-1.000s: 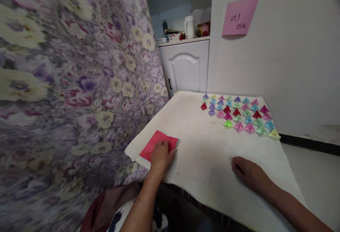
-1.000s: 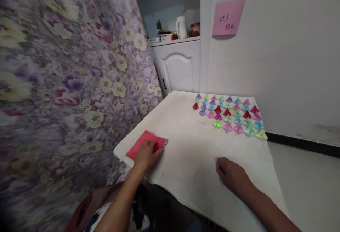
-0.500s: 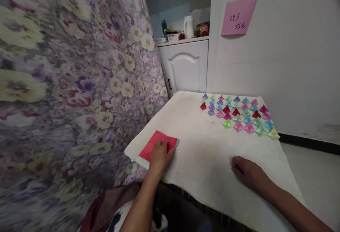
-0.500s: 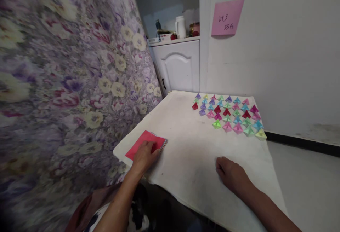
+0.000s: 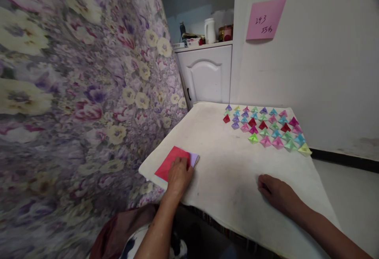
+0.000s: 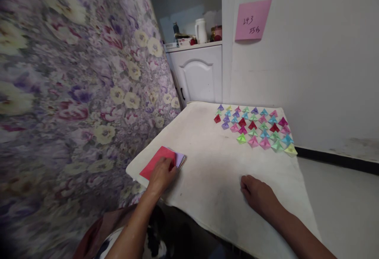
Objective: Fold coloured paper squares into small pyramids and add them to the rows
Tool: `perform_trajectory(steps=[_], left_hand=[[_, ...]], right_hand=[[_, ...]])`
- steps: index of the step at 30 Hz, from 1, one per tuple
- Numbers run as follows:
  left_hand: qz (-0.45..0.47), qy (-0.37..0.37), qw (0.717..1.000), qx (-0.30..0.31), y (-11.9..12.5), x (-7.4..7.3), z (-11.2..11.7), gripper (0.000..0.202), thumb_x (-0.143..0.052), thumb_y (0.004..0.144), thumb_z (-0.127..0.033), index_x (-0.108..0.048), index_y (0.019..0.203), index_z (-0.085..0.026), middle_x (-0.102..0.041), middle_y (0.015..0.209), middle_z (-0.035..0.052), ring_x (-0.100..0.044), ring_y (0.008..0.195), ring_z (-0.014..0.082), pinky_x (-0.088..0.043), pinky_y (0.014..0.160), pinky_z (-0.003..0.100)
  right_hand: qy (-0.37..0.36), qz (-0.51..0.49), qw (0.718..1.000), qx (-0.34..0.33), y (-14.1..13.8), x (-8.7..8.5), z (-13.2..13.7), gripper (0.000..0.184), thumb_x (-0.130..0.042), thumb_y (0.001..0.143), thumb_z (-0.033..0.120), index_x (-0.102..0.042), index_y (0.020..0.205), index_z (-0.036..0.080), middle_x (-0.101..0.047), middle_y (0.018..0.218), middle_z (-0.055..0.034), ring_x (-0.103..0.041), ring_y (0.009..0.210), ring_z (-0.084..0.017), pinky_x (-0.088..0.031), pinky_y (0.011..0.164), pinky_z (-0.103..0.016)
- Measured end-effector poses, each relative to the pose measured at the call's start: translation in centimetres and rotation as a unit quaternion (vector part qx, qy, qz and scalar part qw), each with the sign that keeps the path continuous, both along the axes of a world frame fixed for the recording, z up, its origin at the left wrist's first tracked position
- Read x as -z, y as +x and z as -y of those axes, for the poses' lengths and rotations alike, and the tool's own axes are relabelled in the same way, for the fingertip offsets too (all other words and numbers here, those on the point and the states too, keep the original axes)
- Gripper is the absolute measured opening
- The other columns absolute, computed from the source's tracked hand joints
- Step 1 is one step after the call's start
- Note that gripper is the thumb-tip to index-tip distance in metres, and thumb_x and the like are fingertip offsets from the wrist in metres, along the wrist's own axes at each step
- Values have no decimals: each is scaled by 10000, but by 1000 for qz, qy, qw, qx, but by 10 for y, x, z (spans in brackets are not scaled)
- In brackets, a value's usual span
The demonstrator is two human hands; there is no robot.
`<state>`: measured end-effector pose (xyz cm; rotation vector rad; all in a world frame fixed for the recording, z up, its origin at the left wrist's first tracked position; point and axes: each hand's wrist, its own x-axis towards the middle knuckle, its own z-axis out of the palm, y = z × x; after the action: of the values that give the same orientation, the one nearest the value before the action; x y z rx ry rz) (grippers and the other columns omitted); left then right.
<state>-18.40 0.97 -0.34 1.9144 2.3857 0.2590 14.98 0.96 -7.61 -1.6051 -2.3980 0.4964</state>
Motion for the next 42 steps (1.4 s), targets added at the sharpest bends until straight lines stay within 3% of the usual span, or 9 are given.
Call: perform_trajectory(steps=[12,21,23,27,29,31,34,36,42], left_hand=[[150,128,980,-33,-10,-14,7,101,-456,709,-153,-470,623,-205,-529,670,1,-495,659,152,-354,612,257],[376,311,872,-38,-9,-36,34,95,-472,737,-272,-423,683,-210,-416,601,-57,-424,560,105,-342,540,203],[458,317,830,-15,1,-41,35,105,-457,751,-295,-414,704,-212,-414,589,-60,-415,525,98,-347,516,198],[782,220,581,49,28,-47,34,102,-562,673,-201,-479,727,-177,-494,646,-33,-462,552,88,-354,520,189],[838,173,514,59,42,-47,31,117,-578,652,-166,-507,744,-163,-527,688,-16,-498,592,97,-366,535,190],[863,134,482,67,56,-45,29,115,-578,653,-149,-520,752,-156,-537,704,-10,-509,606,100,-373,544,192],[869,89,479,84,75,-41,25,83,-571,677,-145,-523,744,-154,-525,686,-15,-493,586,91,-377,552,195],[856,64,505,96,87,-38,23,57,-566,701,-159,-513,721,-157,-507,658,-24,-470,566,82,-364,540,189],[731,23,675,96,114,-23,13,165,-549,771,-272,-462,668,-178,-392,537,-73,-337,467,63,-261,455,172]], right_hand=[[1,-14,1000,-3,-1,-3,3,81,-416,777,159,-469,730,198,-562,730,-18,-510,630,-144,-303,575,-242],[-4,-45,999,-1,-1,-4,4,88,-435,776,196,-494,710,199,-573,727,-25,-519,643,-158,-336,590,-261],[-6,-92,996,3,-4,-10,5,94,-446,780,223,-519,725,201,-580,728,-27,-525,657,-167,-361,608,-274],[-94,-283,954,21,-14,-29,4,216,-505,792,348,-581,928,199,-619,748,-35,-571,705,-191,-427,654,-304],[-178,-423,888,20,-19,-39,5,368,-576,756,419,-560,1052,200,-641,970,-80,-590,900,-222,-447,770,-335],[-264,-544,796,10,-22,-48,6,530,-627,720,456,-502,1174,214,-597,1132,-110,-560,1029,-246,-435,847,-376],[-321,-657,681,-47,-21,-61,11,609,-627,708,521,-499,1206,194,-564,1196,-138,-550,1059,-264,-403,905,-416],[-321,-689,648,-49,-19,-66,12,575,-657,704,477,-521,1182,187,-584,1170,-136,-575,1019,-258,-418,881,-404],[-271,-693,667,25,-9,-69,11,339,-692,711,301,-607,1009,163,-683,930,-80,-646,787,-210,-474,756,-346]])
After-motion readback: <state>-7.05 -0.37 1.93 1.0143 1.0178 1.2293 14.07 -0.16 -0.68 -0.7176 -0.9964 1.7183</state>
